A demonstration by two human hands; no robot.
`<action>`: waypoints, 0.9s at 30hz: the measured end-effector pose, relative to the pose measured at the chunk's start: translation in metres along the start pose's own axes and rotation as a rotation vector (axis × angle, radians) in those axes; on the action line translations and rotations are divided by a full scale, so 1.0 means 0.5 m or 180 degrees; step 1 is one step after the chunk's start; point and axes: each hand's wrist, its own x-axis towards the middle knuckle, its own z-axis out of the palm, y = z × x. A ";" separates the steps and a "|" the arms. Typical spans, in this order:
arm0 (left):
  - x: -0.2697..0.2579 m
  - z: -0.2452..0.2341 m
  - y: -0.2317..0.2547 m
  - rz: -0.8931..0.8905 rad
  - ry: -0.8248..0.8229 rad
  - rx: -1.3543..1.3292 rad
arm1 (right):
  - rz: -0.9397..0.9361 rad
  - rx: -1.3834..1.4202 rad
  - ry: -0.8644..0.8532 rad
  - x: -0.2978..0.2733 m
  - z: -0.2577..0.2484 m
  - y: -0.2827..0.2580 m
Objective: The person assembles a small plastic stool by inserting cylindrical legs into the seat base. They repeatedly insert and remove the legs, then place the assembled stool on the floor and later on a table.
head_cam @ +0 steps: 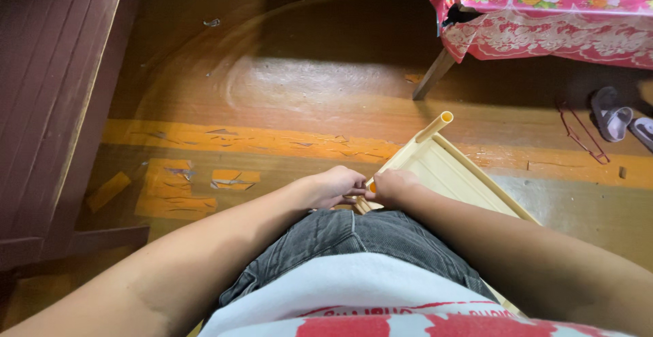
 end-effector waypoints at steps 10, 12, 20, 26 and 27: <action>-0.028 -0.009 0.009 -0.0041 0.0105 -0.0025 | -0.0229 -0.0195 0.0000 0.057 0.021 -0.009; -0.028 -0.015 0.009 -0.0066 0.0229 -0.0094 | -0.0263 -0.0272 0.0069 0.068 0.030 -0.007; -0.008 -0.011 0.004 0.0054 0.0156 -0.0120 | -0.0084 0.0026 0.0183 0.060 0.026 0.017; 0.018 -0.010 -0.005 0.0186 0.0303 0.0201 | 0.0689 0.1065 0.0804 0.036 -0.040 0.047; 0.021 -0.010 -0.006 0.0370 0.0332 0.0444 | 0.0777 0.1222 0.0667 0.029 -0.056 0.049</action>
